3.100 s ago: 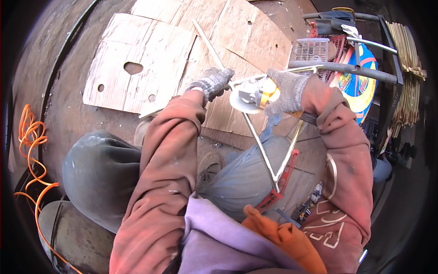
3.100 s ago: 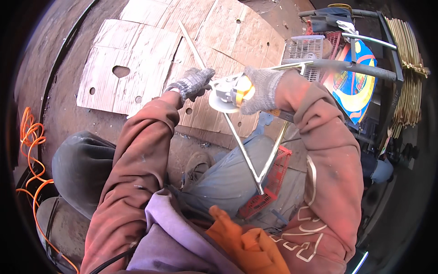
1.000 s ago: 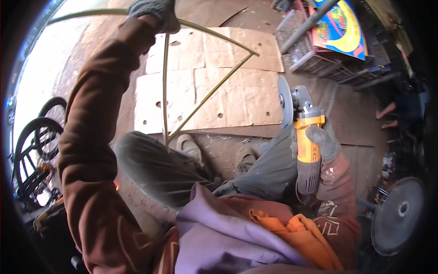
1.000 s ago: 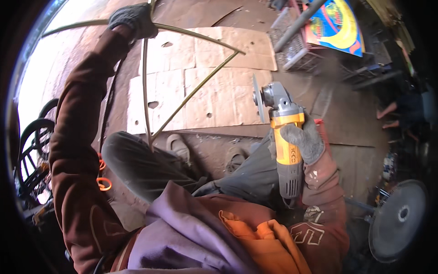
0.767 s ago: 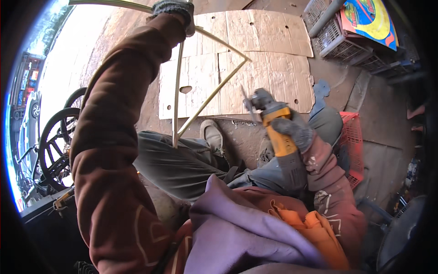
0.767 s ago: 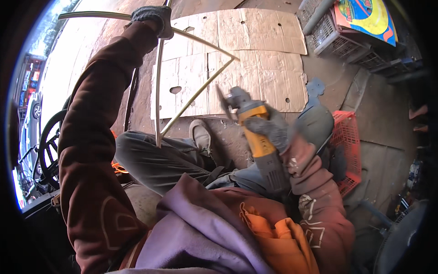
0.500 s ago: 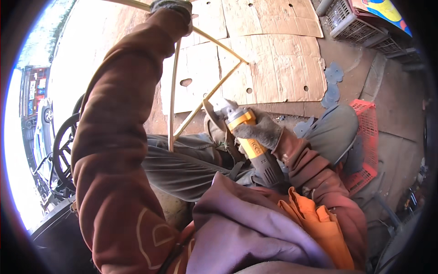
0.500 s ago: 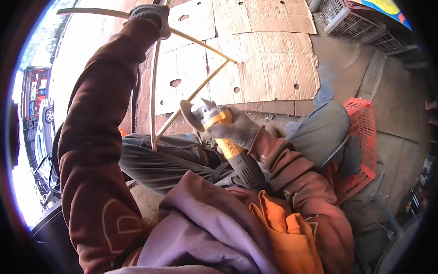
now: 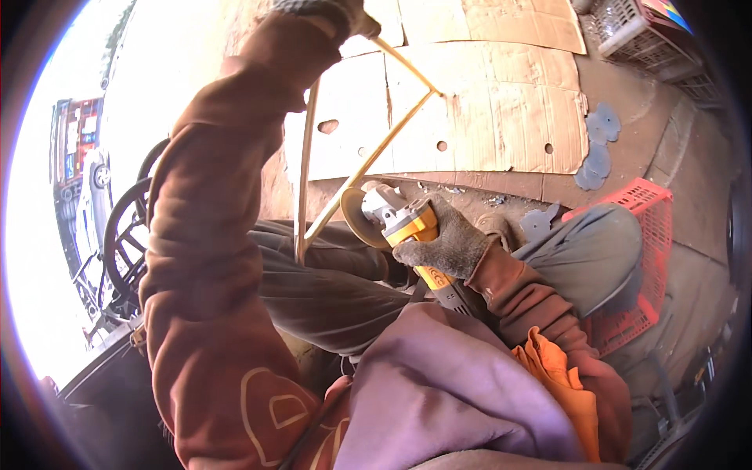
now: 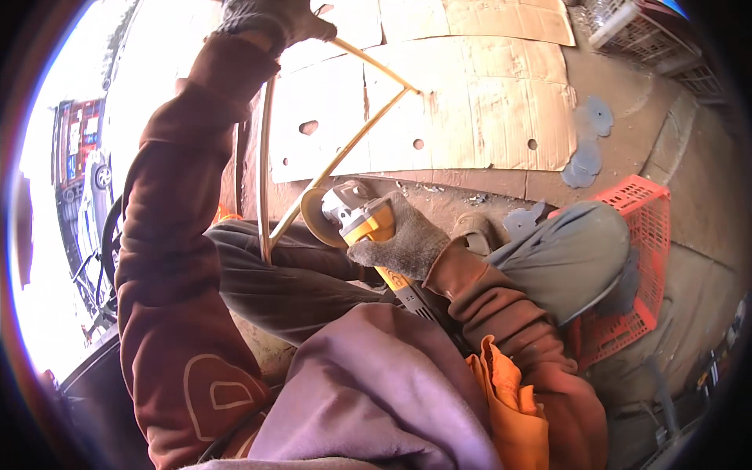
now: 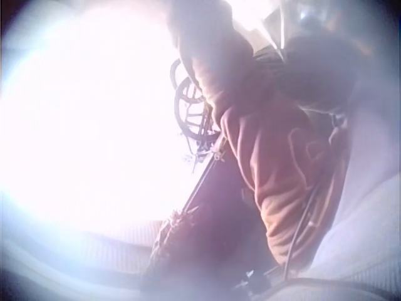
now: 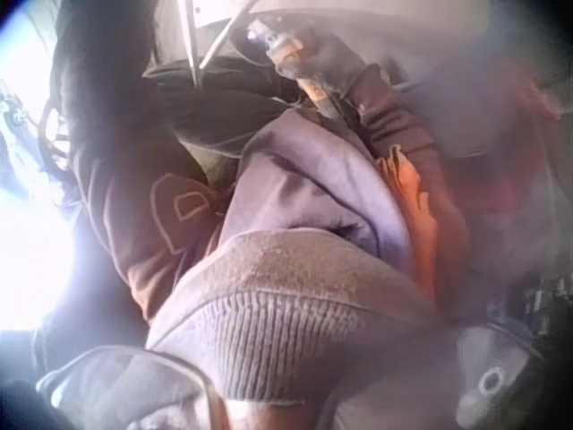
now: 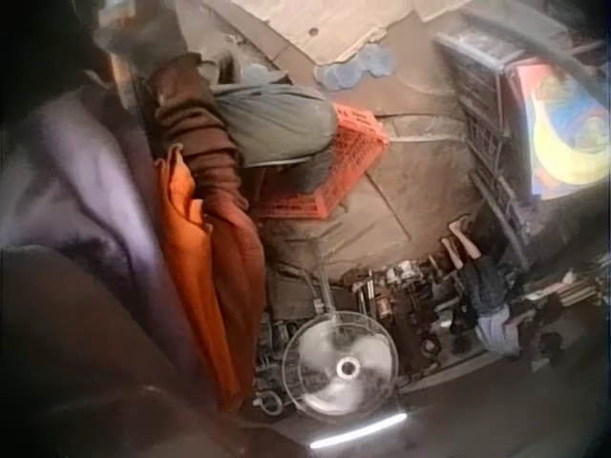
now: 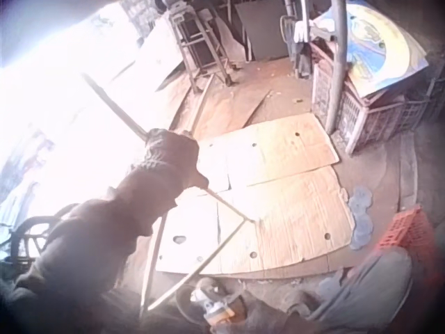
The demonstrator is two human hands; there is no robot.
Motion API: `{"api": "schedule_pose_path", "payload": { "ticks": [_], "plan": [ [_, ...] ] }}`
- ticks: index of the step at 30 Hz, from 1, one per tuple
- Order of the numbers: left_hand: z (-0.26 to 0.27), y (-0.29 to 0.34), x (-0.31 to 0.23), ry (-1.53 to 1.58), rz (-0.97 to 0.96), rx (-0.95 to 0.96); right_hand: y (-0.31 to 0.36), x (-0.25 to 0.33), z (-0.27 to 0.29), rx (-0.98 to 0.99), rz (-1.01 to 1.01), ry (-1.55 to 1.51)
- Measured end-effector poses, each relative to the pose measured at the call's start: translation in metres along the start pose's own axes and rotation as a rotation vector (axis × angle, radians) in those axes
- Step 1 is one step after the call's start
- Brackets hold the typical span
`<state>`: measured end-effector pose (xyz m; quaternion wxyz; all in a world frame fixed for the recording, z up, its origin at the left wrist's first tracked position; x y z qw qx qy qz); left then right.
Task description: The person uses a handheld grinder to smooth the joints of a triangular metal frame while sitting on the floor. They hold the frame with one gloved hand and manipulate the grinder with the other, then place a metal disk onto the grinder.
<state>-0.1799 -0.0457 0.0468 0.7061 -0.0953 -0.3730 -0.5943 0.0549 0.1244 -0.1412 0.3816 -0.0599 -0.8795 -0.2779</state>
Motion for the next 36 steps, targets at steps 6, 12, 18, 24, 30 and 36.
{"api": "schedule_pose_path", "payload": {
  "ticks": [6, 12, 18, 24, 30, 36],
  "plan": [
    [-0.027, -0.028, 0.012, -0.039, 0.166, 0.172, -0.015, 0.017, -0.008, -0.034, 0.072, 0.066],
    [-0.010, 0.009, 0.014, 0.062, -0.043, -0.067, -0.024, 0.017, 0.037, -0.146, -0.090, 0.065],
    [-0.021, 0.005, 0.022, 0.062, -0.033, 0.010, -0.009, 0.030, -0.023, 0.058, 0.066, -0.027],
    [-0.022, 0.002, 0.019, 0.078, -0.042, -0.048, 0.014, 0.089, 0.046, -0.281, 0.014, 0.551],
    [-0.019, -0.009, 0.009, 0.136, -0.065, -0.054, 0.079, 0.246, 0.043, -0.306, 0.018, 0.858],
    [-0.017, 0.018, 0.031, 0.298, 0.050, -0.010, 0.071, 0.257, 0.053, -0.357, 0.192, 2.108]
  ]
}}
Point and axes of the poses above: each hand's wrist, its own y-axis away from the middle knuckle, its own z-axis out of the back of the hand, x = y × z, the point moved 6 cm from there along -y, towards the middle knuckle, and after that the axes turned 4 degrees about x, right-handed, at the moved point
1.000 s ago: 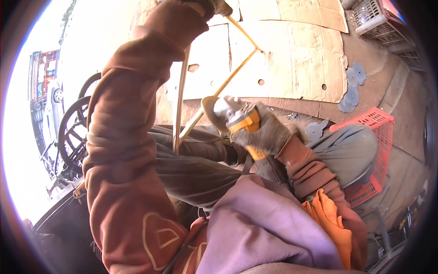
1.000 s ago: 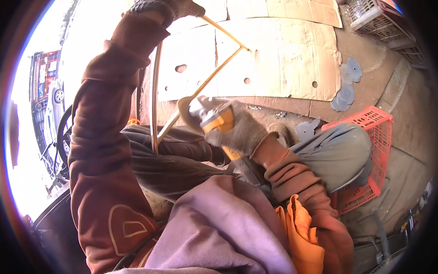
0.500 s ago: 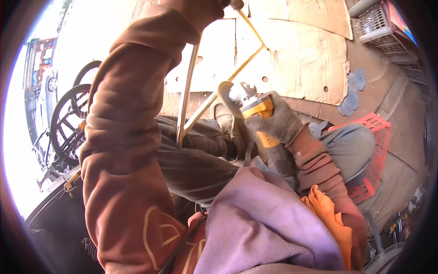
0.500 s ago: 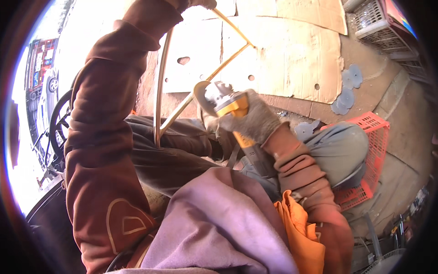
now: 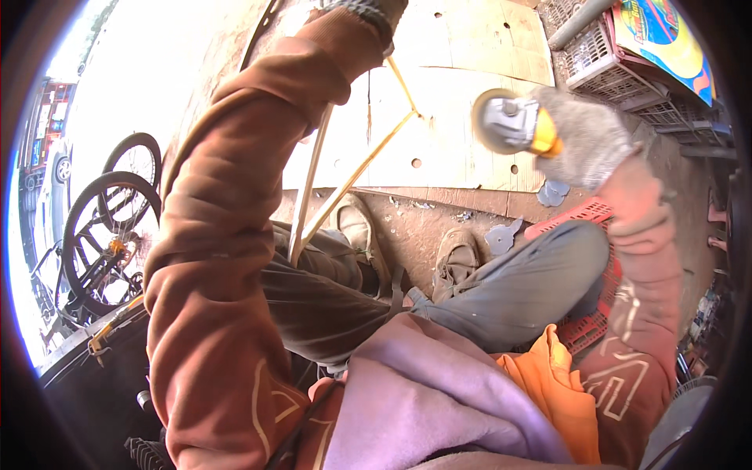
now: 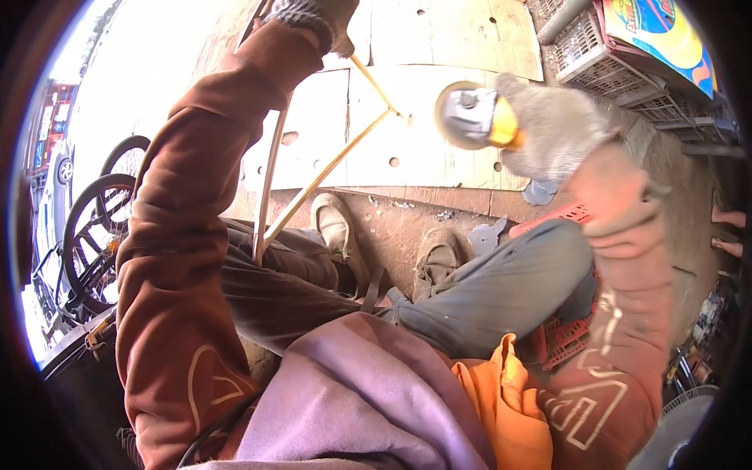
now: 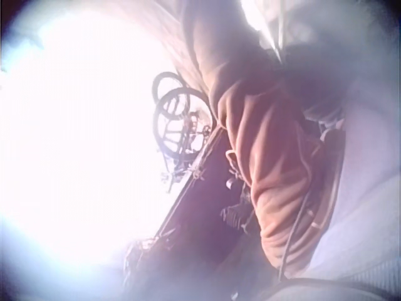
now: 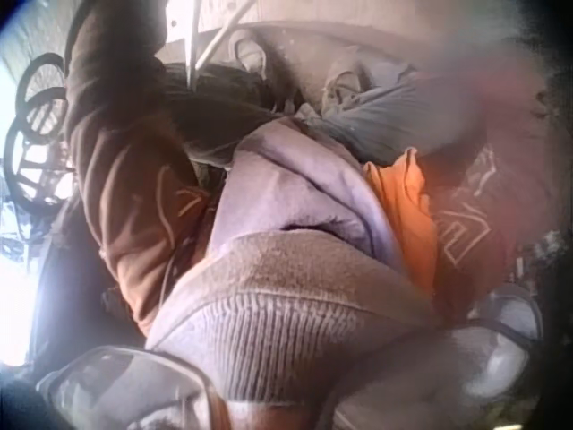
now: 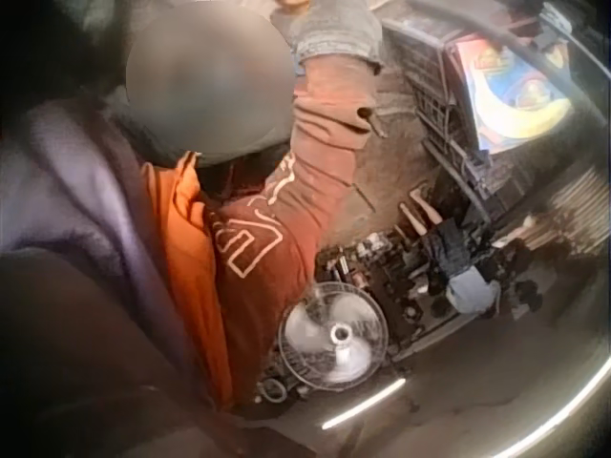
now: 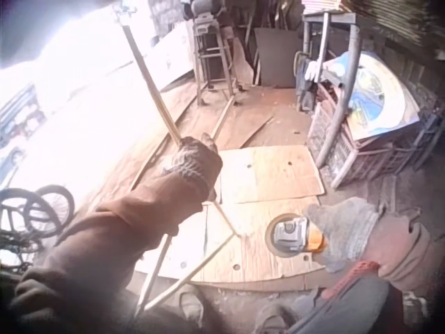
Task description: The person uses a handheld grinder to smooth the joints of a triangular metal frame while sitting on the floor. They hold the frame with one gloved hand and manipulate the grinder with the other, then place a metal disk onto the grinder.
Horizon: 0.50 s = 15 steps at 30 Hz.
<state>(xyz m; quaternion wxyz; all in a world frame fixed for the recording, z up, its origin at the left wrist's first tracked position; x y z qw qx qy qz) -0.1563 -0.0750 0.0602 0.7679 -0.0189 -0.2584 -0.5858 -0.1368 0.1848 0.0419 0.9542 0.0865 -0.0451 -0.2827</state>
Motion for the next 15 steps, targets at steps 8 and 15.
{"api": "schedule_pose_path", "payload": {
  "ticks": [8, 15],
  "plan": [
    [-0.015, -0.019, -0.011, -0.117, -0.046, -0.144, -0.017, 0.068, -0.223, 0.098, -0.337, -1.873],
    [-0.019, -0.023, -0.014, -0.224, -0.087, -0.182, -0.004, 0.146, -0.196, 0.257, -0.054, -2.240]
  ]
}}
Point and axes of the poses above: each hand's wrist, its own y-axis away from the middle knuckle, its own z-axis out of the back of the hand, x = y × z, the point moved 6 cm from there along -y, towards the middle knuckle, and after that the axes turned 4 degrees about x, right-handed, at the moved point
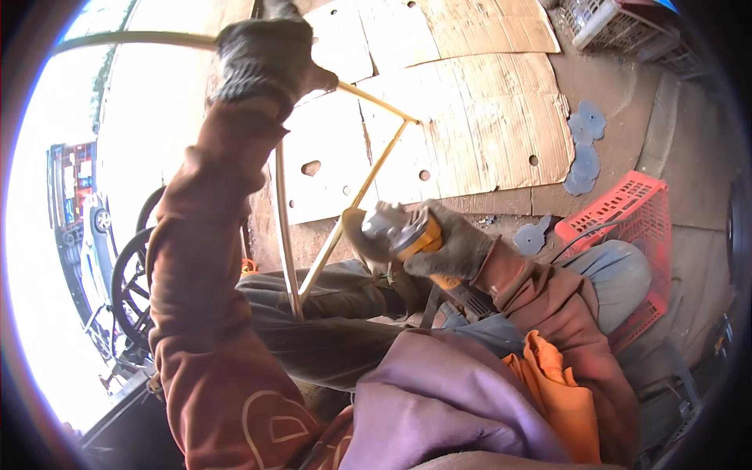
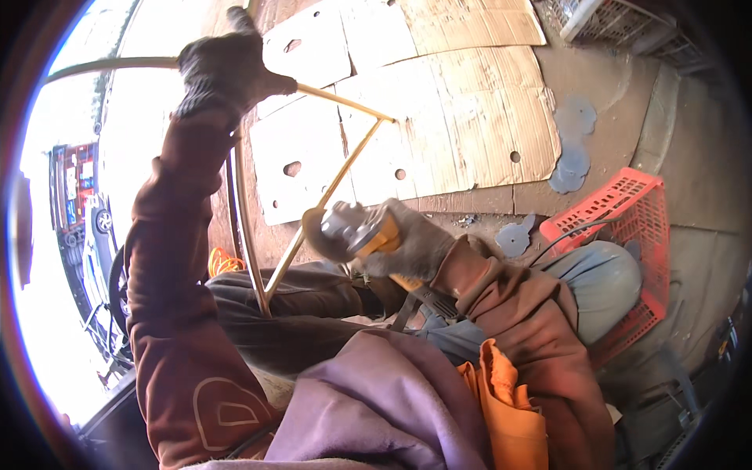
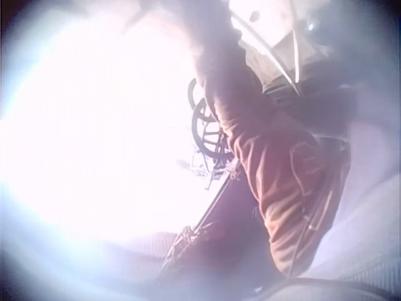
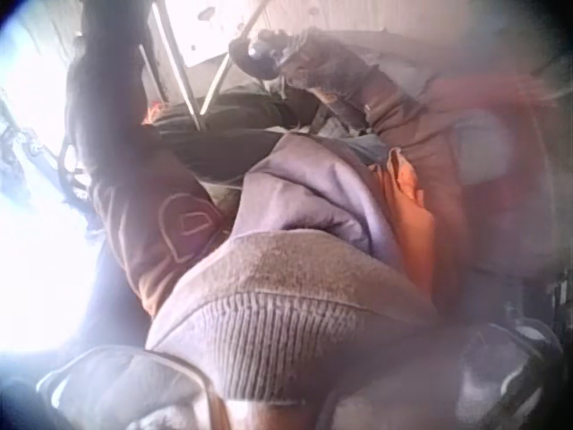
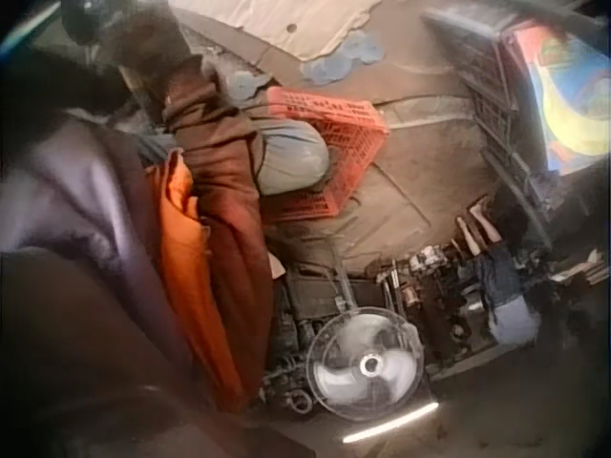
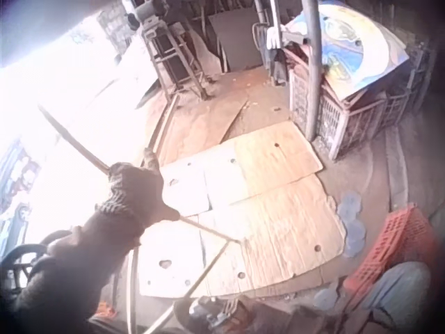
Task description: The person uses a handheld grinder to smooth the joints of a triangular metal frame while sitting on the floor. They hold the frame with one gloved hand and manipulate the grinder with the other, then place a metal disk onto the grinder.
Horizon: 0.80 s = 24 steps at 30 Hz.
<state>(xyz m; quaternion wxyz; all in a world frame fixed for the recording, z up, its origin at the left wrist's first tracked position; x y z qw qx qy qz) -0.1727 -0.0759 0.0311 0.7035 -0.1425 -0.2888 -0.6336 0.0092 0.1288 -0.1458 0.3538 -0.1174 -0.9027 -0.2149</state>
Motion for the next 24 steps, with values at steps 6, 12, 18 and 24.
{"api": "schedule_pose_path", "payload": {
  "ticks": [6, 12, 18, 24],
  "plan": [
    [-0.011, 0.000, 0.008, -0.035, 0.119, 0.059, -0.014, -0.008, 0.006, 0.044, -0.014, 0.102],
    [0.009, -0.002, -0.005, 0.015, 0.044, -0.036, -0.039, -0.024, 0.074, -0.300, 0.005, 0.086],
    [0.019, 0.010, -0.004, -0.027, 0.084, 0.131, -0.019, -0.009, -0.001, -0.042, -0.040, 0.251],
    [0.024, 0.015, 0.006, -0.038, 0.102, 0.091, -0.040, -0.013, 0.045, -0.189, -0.018, -0.026]
  ]
}}
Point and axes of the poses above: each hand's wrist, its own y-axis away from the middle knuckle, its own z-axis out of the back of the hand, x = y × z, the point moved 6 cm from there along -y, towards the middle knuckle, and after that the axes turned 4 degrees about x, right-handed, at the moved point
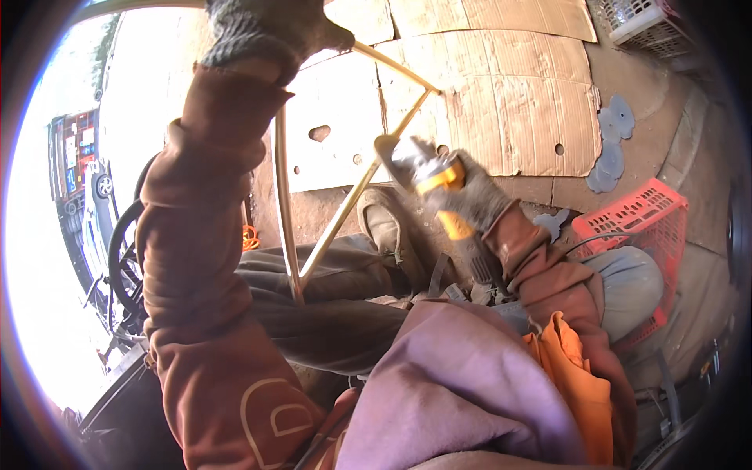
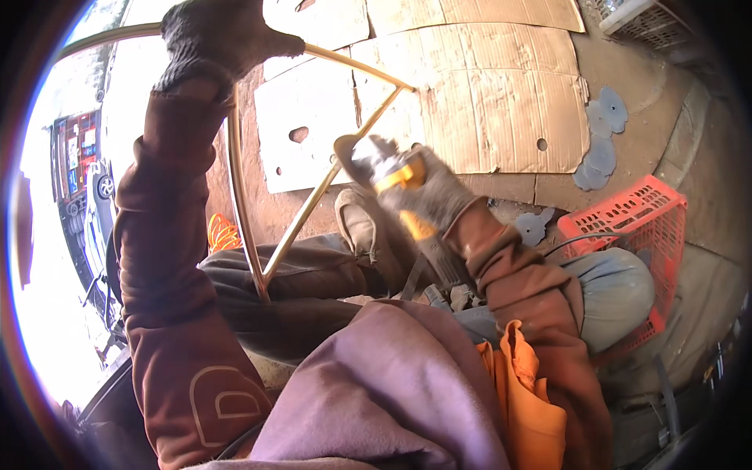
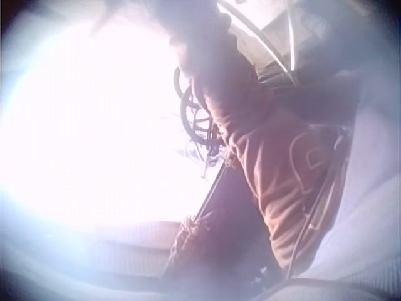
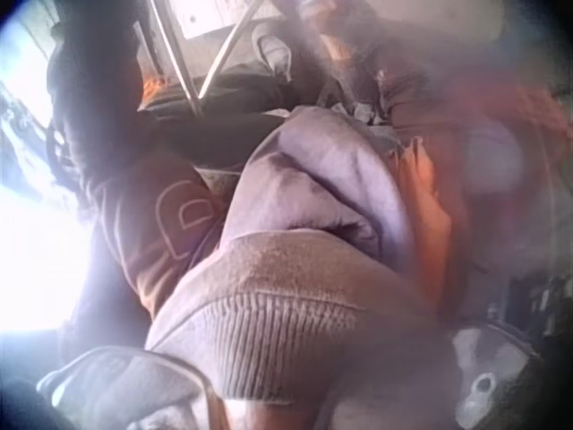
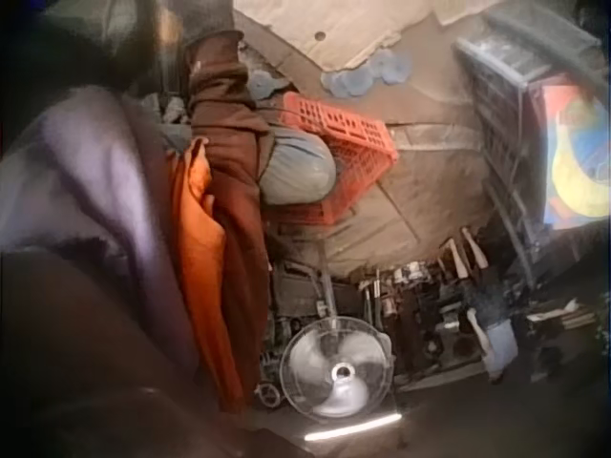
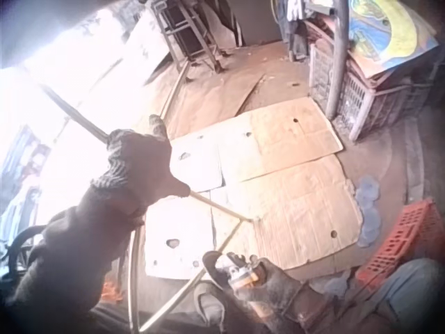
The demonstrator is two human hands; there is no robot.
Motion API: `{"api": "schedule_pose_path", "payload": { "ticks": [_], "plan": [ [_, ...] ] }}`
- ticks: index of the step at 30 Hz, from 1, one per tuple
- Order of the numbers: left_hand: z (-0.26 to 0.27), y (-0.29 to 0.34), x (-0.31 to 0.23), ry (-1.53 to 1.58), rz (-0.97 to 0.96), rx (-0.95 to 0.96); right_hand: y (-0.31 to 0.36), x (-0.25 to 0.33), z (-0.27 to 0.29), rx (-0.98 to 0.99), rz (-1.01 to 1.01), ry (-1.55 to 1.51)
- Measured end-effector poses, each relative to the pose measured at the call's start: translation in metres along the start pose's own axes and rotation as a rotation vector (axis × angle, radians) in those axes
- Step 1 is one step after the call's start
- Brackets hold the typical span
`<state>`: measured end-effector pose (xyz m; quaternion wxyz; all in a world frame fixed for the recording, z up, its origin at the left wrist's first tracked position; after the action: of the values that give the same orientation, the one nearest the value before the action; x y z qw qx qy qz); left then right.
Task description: The person uses a handheld grinder to smooth the joints of a triangular metal frame while sitting on the floor. They hold the frame with one gloved hand and manipulate the grinder with the other, then place a metal disk onto the grinder.
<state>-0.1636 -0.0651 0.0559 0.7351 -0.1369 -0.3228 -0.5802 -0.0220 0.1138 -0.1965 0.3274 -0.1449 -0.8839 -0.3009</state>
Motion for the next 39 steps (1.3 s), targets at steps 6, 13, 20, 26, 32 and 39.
{"api": "schedule_pose_path", "payload": {
  "ticks": [6, 13, 20, 26, 32, 39],
  "plan": [
    [-0.009, -0.011, -0.016, -0.086, 0.007, 0.153, 0.024, 0.004, -0.039, 0.184, -0.050, -0.111],
    [0.003, 0.002, 0.001, -0.047, 0.047, 0.105, 0.008, -0.004, -0.021, 0.164, -0.081, -0.018],
    [-0.013, -0.013, -0.014, -0.101, 0.044, 0.125, 0.024, 0.004, -0.045, 0.185, -0.013, -0.101],
    [-0.013, -0.005, -0.011, -0.118, -0.026, 0.072, 0.033, 0.003, -0.060, 0.239, -0.089, -0.039],
    [0.015, 0.010, -0.015, -0.064, -0.123, 0.005, 0.015, 0.015, -0.008, 0.060, -0.024, 0.052],
    [0.018, 0.015, -0.024, -0.001, -0.188, -0.004, 0.042, 0.011, -0.064, 0.197, -0.045, 0.140]
  ]
}}
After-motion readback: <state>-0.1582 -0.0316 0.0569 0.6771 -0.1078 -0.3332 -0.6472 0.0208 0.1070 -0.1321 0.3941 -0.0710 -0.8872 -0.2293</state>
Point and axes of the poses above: each hand's wrist, its own y-axis away from the middle knuckle, its own z-axis out of the back of the hand, x = y × z, the point moved 6 cm from there along -y, towards the middle knuckle, and after that the axes turned 4 degrees about x, right-handed, at the moved point
